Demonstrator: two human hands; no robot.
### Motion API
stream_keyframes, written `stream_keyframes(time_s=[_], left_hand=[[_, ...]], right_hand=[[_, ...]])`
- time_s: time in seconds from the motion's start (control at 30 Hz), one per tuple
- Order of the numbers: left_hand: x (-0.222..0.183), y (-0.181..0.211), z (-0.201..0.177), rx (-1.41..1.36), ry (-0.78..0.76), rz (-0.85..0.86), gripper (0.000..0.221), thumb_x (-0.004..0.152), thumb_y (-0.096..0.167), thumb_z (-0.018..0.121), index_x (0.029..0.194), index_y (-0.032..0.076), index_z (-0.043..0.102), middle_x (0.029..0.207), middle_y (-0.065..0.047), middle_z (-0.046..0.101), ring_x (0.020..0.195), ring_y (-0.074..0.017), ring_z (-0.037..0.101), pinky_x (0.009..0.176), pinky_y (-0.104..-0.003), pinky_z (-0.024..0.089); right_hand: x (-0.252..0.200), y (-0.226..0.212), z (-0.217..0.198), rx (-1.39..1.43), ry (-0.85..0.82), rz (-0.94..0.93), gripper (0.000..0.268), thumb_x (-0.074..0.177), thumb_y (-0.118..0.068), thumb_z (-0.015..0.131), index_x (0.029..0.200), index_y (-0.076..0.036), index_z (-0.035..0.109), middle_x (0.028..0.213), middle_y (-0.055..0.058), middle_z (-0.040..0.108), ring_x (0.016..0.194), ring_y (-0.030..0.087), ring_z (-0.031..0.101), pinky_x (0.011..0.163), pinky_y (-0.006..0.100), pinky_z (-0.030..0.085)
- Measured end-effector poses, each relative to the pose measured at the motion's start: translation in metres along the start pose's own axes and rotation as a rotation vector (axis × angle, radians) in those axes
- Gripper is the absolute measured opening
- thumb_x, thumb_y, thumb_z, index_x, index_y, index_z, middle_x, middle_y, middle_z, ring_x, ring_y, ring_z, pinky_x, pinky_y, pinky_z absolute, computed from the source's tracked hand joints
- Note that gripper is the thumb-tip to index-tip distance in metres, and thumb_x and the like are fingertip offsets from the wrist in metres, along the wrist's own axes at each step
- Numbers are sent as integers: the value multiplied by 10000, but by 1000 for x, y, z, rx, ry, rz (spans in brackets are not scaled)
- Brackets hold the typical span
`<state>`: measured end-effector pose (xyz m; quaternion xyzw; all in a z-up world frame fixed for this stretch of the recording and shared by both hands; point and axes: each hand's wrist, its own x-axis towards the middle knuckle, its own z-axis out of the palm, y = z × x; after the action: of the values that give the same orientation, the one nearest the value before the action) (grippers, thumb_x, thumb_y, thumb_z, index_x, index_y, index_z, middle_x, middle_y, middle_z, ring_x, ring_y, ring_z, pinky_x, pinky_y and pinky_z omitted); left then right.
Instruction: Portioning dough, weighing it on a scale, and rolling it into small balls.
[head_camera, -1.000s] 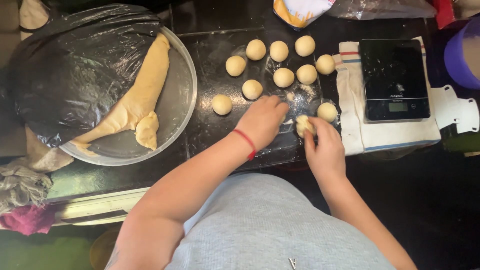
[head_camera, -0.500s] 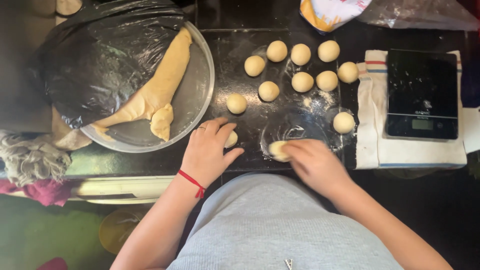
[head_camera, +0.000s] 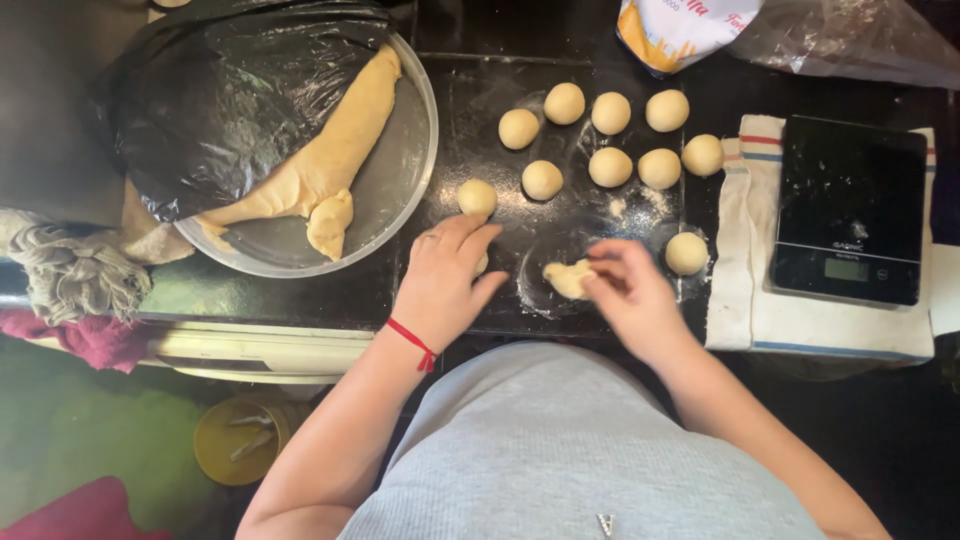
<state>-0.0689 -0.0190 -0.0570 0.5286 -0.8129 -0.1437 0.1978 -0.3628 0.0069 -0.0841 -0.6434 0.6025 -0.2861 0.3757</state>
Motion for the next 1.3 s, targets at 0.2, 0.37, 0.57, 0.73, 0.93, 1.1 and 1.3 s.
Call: stream_keyframes(time_s=[0.2, 0.37, 0.57, 0.73, 0.93, 1.1, 1.3], left_hand=[[13, 56, -13, -594, 29, 55, 650, 889, 347, 884, 1456, 120, 663, 1398, -174, 715, 1352, -397, 653, 1151, -508, 497], [18, 81, 8, -1058, -91, -178, 457, 840, 274, 943, 1245, 111, 807, 1133, -112, 792, 1118, -283, 796, 996, -399, 638], [23, 79, 40, -1397, -35, -493, 282, 902, 132, 890, 1156, 27, 826, 966, -122, 823, 859, -129, 774, 749, -276, 676], [24, 86, 62, -1580, 30, -574, 360, 936, 106, 873, 1252, -12, 750, 1027, -173, 809, 863, -195, 808, 737, -313, 708], [26, 99, 52, -1706, 34, -625, 306, 992, 140, 826, 1253, 21, 719, 1056, -114, 773, 903, -187, 794, 759, -334, 721], [24, 97, 65, -1483, 153, -614, 467, 933, 297, 909, 1239, 103, 614, 1097, -16, 587, 1015, -96, 597, 833, -234, 584], [22, 120, 27, -1670, 128, -592, 335, 1114, 249, 672, 1288, -26, 748, 1143, -194, 760, 1068, -258, 752, 919, -432, 673]], right_hand=[[-3, -3, -23, 828, -70, 311, 236, 1061, -93, 673, 1280, -21, 621, 902, 62, 729, 758, 116, 739, 738, 298, 687], [-10, -27, -31, 980, -160, 388, 187, 1086, -123, 627, 1223, 1, 658, 843, 76, 629, 713, 143, 640, 658, 332, 647], [-13, -22, -39, 773, -191, 203, 584, 1169, -488, 374, 1362, -3, 636, 1193, 153, 768, 1021, 208, 747, 804, 356, 644], [-17, -39, -36, 684, -124, 173, 530, 978, -88, 762, 1452, 7, 545, 1202, 168, 724, 991, 196, 723, 863, 357, 657], [-23, -41, -38, 414, 79, -86, 356, 986, -10, 762, 1332, 8, 682, 1114, 158, 794, 983, 203, 779, 903, 387, 669], [-25, -52, -43, 49, 239, -440, 410, 956, 21, 788, 1353, 5, 685, 1121, 157, 816, 1025, 257, 817, 931, 411, 654], [-20, -59, -42, -40, 267, -581, 302, 936, 35, 804, 1221, -50, 753, 1166, 98, 827, 1016, 237, 814, 913, 375, 642]])
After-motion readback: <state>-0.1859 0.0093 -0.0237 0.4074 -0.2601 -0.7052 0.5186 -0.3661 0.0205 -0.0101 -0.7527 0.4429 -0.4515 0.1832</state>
